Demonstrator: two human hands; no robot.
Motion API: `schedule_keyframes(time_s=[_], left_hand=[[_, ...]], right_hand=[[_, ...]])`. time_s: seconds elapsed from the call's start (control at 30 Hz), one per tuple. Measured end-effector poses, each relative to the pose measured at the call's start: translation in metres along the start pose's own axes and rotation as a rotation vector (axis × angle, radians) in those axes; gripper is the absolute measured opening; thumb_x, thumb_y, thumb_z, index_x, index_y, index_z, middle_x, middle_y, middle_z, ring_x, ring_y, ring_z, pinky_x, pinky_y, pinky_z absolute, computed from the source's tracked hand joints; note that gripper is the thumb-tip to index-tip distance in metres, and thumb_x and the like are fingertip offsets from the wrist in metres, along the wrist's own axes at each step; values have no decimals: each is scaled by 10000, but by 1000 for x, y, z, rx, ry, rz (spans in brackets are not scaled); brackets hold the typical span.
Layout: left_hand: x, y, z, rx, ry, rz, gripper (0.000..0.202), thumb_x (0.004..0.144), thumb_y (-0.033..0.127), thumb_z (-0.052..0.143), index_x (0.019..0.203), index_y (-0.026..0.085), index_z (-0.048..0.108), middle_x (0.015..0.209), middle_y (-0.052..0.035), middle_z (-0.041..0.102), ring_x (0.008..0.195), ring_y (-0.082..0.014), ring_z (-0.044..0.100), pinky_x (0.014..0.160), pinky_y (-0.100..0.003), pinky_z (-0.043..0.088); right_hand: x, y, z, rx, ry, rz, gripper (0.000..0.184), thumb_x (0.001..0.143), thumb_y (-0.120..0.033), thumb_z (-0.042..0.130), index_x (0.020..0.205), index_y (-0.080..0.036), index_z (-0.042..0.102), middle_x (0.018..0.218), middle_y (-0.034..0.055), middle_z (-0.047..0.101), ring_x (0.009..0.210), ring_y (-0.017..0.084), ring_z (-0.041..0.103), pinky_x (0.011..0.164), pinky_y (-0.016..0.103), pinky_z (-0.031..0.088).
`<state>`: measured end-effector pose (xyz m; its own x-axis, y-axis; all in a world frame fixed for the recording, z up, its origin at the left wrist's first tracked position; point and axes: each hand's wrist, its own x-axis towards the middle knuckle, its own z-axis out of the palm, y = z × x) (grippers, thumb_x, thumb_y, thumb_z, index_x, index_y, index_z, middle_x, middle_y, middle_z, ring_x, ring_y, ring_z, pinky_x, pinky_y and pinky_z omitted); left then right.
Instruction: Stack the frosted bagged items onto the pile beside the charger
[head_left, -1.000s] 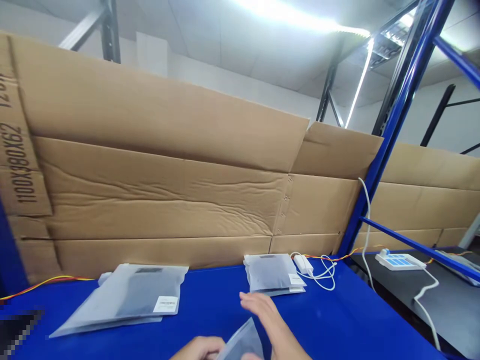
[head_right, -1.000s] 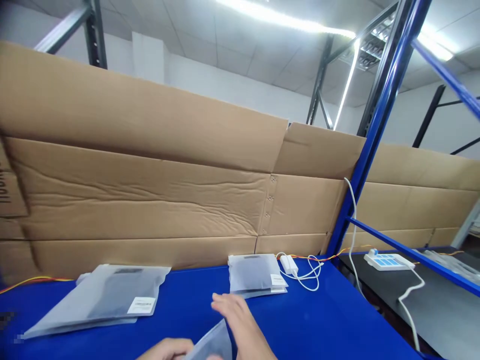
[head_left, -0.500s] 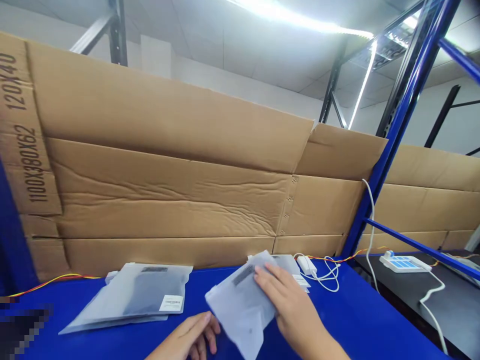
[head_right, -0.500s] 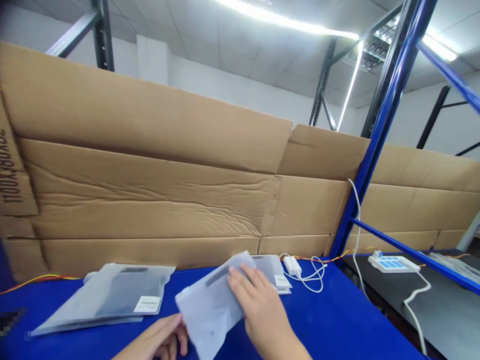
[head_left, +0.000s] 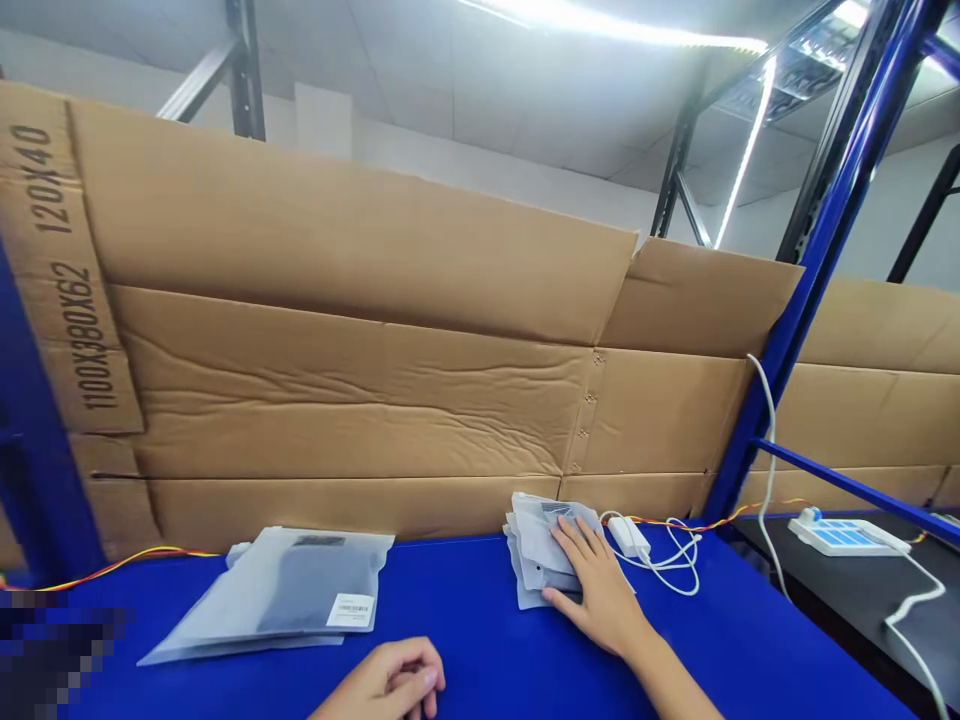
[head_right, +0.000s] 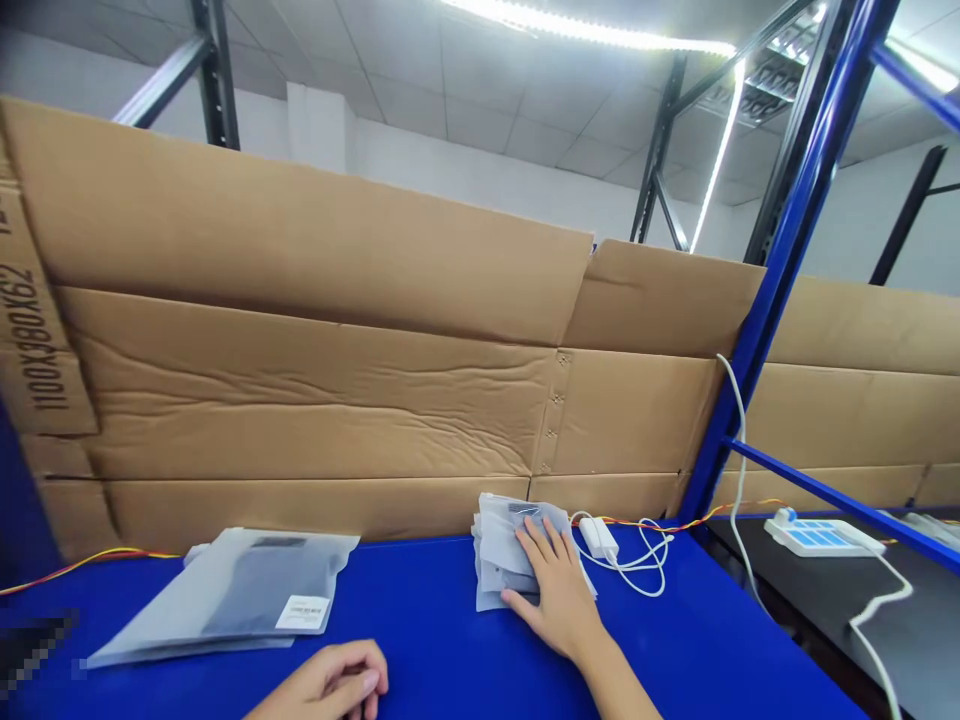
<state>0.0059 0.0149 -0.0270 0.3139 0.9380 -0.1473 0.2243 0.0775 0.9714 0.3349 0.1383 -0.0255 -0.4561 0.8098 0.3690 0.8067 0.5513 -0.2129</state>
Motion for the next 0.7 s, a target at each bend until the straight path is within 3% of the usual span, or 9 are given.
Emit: schedule_keyframes(time_s=[0.07,0.13,0.2,0.23,0.33,0.47,0.7], left_hand=[[-2,1,-1,238,78,106,455,944,633,469,886,214,638,819,-32,677,686,-164,667,551,-237,559],[-5,3,-4,600,162,322,322,1006,461,430,974,258,677,1037,-67,727,928,-216,713,791,-310,622],[-6,2,-6,911,207,512,244,999,324,475,1139,329,674,1298,-43,692,1198,-247,652,1038,-384,547],[-6,0,-7,1013,213,561,280,981,289,511,1216,356,648,1379,-24,659,1272,-256,616,1081,-403,519],[-2,-9,-9,1185,250,585,421,937,262,585,1346,359,578,1464,-12,599,1310,-274,597,1054,-432,542],[2,-17,-10,1242,242,545,427,928,297,607,1352,346,584,1433,-7,620,1279,-289,619,1019,-469,557],[1,-9,-10,1201,200,481,401,940,312,592,1337,361,594,1441,3,613,1302,-285,599,1037,-493,542]], right_hand=[[-4,-2,-2,20,75,-43,706,905,-566,585,1513,-260,400,1638,68,336,1531,347,212,1238,627,201],[-11,-11,0,54,183,-93,556,955,-427,549,1463,-222,459,1613,97,380,1525,328,243,1230,603,254],[-18,-30,5,118,228,-188,418,974,-262,484,1385,-205,529,1558,107,467,1500,284,322,1214,531,333],[-21,-43,8,157,201,-251,395,963,-199,461,1346,-208,560,1527,102,509,1480,261,367,1203,488,368],[-24,-81,17,260,-71,-374,441,902,-178,534,1340,-207,583,1540,90,498,1464,270,398,1192,456,391],[-15,-106,20,385,-437,-360,602,914,-435,624,1461,-222,495,1609,100,366,1497,330,311,1229,529,279],[-12,-101,13,456,-513,-322,627,952,-549,543,1495,-249,454,1620,81,341,1512,310,277,1255,514,204]])
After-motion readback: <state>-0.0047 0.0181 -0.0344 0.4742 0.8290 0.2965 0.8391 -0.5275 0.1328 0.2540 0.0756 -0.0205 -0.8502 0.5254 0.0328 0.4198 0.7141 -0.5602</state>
